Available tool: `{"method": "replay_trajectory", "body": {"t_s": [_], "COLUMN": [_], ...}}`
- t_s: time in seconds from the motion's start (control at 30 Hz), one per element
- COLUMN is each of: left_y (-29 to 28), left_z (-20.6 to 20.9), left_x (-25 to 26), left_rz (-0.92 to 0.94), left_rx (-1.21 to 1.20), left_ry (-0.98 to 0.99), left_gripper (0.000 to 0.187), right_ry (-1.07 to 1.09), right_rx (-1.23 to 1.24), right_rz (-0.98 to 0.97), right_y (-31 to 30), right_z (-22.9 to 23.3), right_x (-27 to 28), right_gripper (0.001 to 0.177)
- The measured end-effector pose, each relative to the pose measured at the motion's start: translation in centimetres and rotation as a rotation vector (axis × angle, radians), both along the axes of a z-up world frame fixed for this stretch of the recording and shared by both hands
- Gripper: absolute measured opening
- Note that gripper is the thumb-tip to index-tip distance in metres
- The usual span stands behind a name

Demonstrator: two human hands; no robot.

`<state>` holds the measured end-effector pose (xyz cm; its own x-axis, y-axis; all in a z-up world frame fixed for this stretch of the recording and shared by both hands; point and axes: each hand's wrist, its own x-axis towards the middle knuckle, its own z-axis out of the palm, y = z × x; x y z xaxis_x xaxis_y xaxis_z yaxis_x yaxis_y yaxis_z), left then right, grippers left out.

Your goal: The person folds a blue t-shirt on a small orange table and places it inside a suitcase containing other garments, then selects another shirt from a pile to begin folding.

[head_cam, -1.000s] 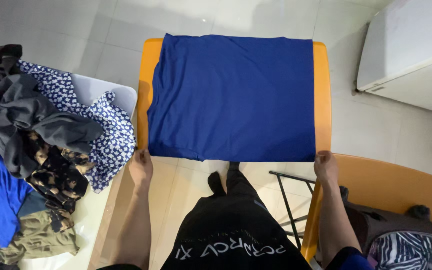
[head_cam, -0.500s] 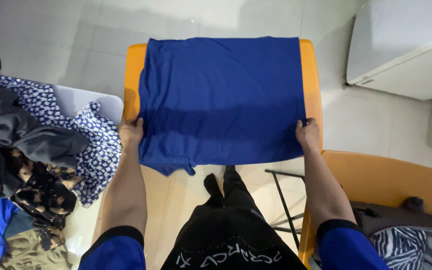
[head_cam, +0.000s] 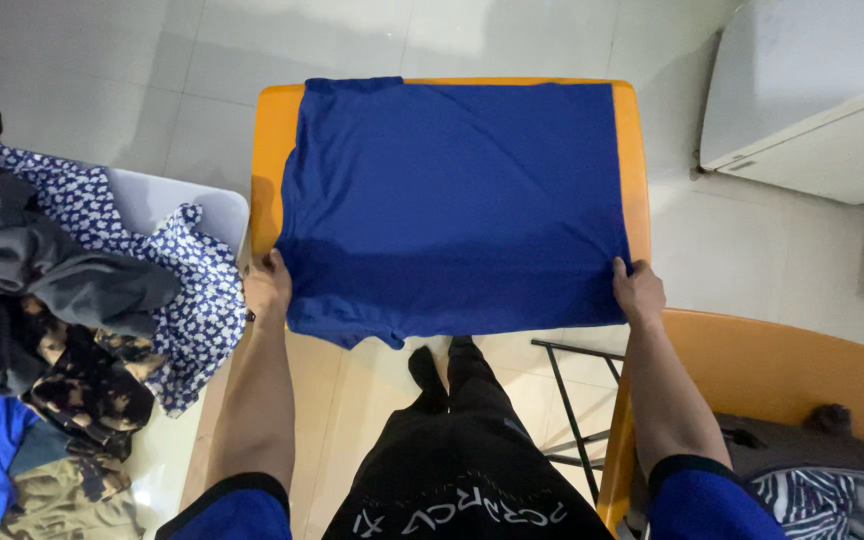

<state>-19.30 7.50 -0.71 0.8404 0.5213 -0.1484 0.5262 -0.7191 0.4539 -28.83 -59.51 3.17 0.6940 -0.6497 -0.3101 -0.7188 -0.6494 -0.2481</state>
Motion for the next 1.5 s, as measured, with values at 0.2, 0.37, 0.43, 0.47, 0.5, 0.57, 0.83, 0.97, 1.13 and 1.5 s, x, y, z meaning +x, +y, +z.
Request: {"method": "replay_trajectory", "body": {"t_s": [0.2,0.37,0.43,0.47,0.5,0.57,0.83,0.97,1.13,1.5], "left_y": [-1.6,-2.7,-3.0,-3.3,-3.6,-4.1,-7.9,-7.5,-5.2,-4.3], "left_z": [3.0,2.7,2.5,2.4,2.5,3.0,3.4,2.1,0.4,-0.3], "left_x": [1.3,3.4,4.6,5.2,5.9,7.4,13.4,17.0,21.6,31.0], "left_rz": [-0.043,-0.259,-0.293,-0.33,-0.327,-0.428,-0.514,-0.396,-0.272,-0.187], "left_rx": [0.058,0.161,0.169,0.176,0.177,0.146,0.215,0.276,0.15,-0.181], "left_ry": [-0.185,-0.278,-0.292,-0.307,-0.306,-0.264,-0.186,-0.159,0.0,0.17], "left_gripper": [0.052,0.023,0.02,0.019,0.019,0.021,0.039,0.044,0.039,0.067], "right_ry": [-0.193,-0.223,-0.219,-0.219,-0.22,-0.221,-0.486,-0.554,-0.523,-0.604], "right_rx": [-0.137,-0.136,-0.024,-0.023,0.008,0.041,0.029,-0.002,0.018,-0.05], "right_rz": [0.141,0.192,0.162,0.164,0.157,0.153,0.236,0.289,0.268,0.551], "right_y": [-0.9,-1.7,-2.2,-2.6,-2.9,-3.1,-3.5,-3.9,-4.9,-6.9], "right_z": [-2.1,-2.6,-2.5,-2.4,-2.3,-2.6,-4.4,-5.3,-6.4,-6.8], "right_x": [1.9,4.7,5.9,6.7,7.5,9.0,15.8,19.0,23.3,32.3], "right_gripper": [0.047,0.045,0.045,0.045,0.044,0.042,0.045,0.045,0.044,0.05]}}
